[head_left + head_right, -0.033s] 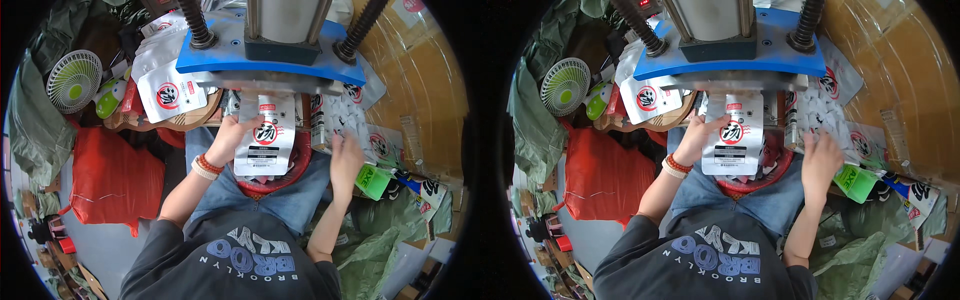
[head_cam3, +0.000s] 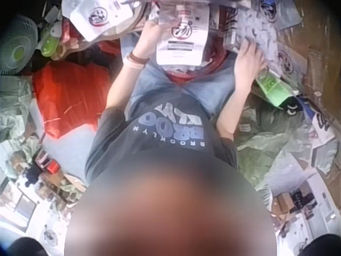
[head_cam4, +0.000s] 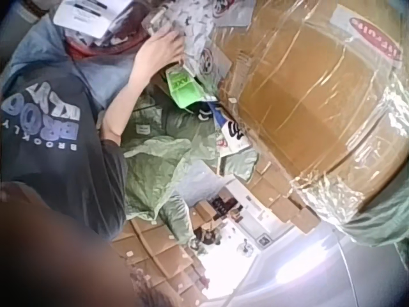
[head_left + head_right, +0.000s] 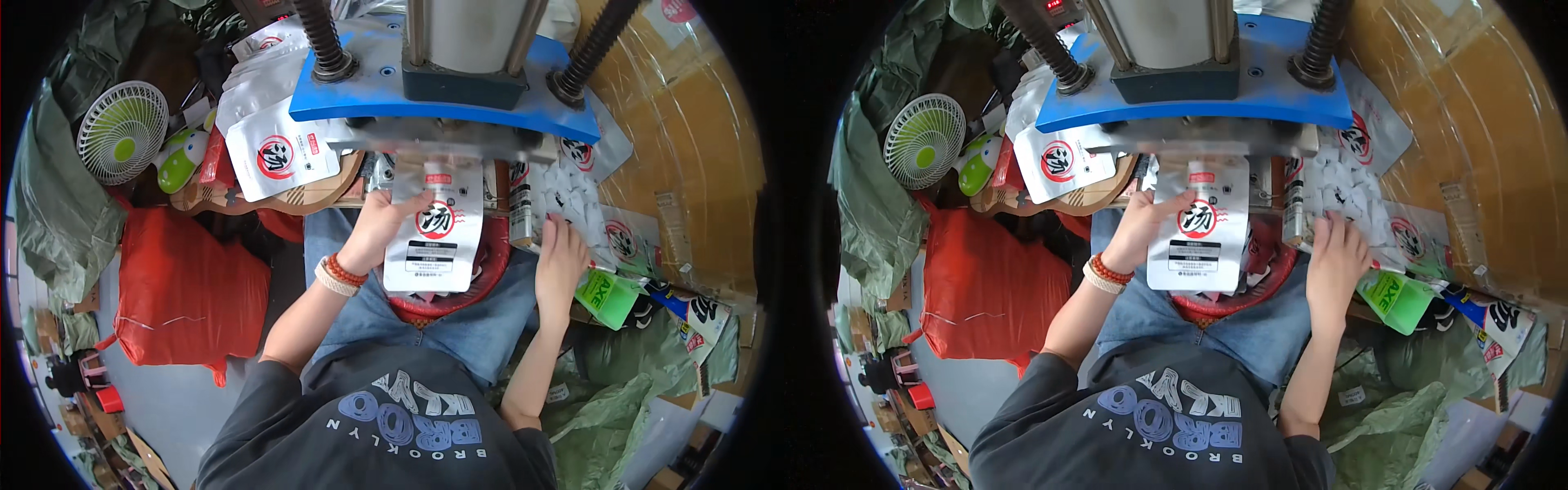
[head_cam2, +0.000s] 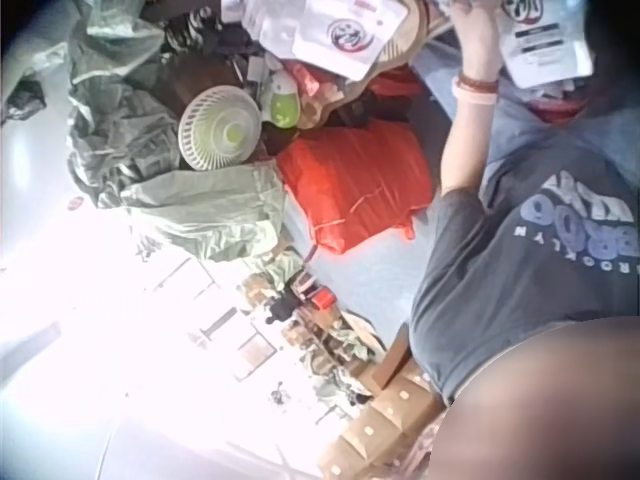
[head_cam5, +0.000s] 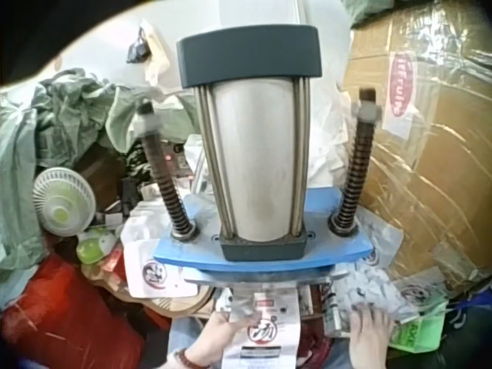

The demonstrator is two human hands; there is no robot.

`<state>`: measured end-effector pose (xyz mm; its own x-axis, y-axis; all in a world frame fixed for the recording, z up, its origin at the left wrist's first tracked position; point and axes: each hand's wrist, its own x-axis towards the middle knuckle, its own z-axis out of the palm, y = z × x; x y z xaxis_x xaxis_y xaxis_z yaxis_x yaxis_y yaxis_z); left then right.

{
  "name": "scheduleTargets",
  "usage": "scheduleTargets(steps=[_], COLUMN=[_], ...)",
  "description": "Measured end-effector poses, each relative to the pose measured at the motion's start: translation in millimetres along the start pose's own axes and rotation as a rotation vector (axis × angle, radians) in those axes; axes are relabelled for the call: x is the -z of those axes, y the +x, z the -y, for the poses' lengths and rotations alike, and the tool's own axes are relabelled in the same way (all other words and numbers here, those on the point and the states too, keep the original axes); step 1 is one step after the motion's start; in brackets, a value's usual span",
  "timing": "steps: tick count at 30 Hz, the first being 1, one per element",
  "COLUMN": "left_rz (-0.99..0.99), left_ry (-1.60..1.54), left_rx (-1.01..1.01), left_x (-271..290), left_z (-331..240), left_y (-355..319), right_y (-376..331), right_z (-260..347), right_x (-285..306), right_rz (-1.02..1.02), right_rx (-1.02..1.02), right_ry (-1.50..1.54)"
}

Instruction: Capping and sealing flexible pouches using a pneumatic capping machine in a packaging factory.

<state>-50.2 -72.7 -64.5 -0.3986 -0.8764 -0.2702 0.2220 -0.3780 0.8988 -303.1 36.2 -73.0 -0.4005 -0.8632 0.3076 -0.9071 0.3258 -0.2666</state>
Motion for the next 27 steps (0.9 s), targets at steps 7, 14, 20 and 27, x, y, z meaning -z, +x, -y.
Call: scheduleTargets(steps=[7,14,20,27], left_rz=[-0.778,-0.469,-0.429,0.239], left_ry=[1.667,1.518,1.083,1.028], left_rx=[-0.708,-0.735,-0.782,-1.096], left_x=[78.7,146.2,66.1,13.4], left_z=[-34.2,16.0,-19.1,-60.9], left_y=[-7.7,-54.8,-93.1,-125.1], right_y=[-9.4,-17.9,-33.0,-50.4], right_z=[-6.5,37.5,96.5,106.1], right_x=[16.4,49.2,91.7,118.7], right_rz=[0.106,-0.195,-0.255,-0.135], right_rx=[0.177,0.172,0.649,0.857], right_ry=[0.334,1.042,0.52,0.662])
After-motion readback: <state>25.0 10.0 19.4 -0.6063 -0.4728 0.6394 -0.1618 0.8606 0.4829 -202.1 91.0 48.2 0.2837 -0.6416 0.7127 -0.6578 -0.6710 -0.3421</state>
